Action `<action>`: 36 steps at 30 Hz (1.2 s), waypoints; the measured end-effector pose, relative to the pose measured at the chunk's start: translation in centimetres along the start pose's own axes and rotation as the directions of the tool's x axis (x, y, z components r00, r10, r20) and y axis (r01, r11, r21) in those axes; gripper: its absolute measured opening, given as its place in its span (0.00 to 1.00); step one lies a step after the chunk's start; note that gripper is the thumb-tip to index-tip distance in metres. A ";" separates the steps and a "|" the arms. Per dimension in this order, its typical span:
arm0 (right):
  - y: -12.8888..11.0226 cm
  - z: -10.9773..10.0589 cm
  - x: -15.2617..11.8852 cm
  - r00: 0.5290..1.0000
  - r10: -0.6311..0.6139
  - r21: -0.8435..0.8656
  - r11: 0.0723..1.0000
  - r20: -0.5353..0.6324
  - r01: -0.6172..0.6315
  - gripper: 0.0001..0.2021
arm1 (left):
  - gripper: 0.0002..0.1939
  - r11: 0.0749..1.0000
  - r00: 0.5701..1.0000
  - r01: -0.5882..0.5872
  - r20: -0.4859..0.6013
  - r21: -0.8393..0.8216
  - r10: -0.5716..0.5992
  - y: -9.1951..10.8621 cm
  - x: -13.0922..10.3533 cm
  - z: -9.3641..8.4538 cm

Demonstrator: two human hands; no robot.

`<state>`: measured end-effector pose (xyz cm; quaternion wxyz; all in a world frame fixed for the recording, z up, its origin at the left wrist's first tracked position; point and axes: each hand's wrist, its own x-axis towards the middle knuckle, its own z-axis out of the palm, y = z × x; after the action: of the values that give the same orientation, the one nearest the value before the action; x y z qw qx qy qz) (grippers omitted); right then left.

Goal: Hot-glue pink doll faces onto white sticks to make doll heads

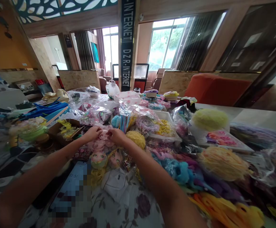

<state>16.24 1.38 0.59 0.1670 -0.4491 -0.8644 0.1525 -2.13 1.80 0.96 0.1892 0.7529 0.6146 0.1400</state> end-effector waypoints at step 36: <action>-0.1 0.2 0.8 0.928 0.239 0.090 0.957 0.286 -0.275 0.14 | 0.08 0.986 0.985 -0.103 -0.124 0.132 0.120 -0.7 -1.1 -0.3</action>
<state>15.65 1.92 0.59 0.0538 -0.5216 -0.8011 0.2884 -3.10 0.90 0.93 0.0928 0.7856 0.5902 0.1611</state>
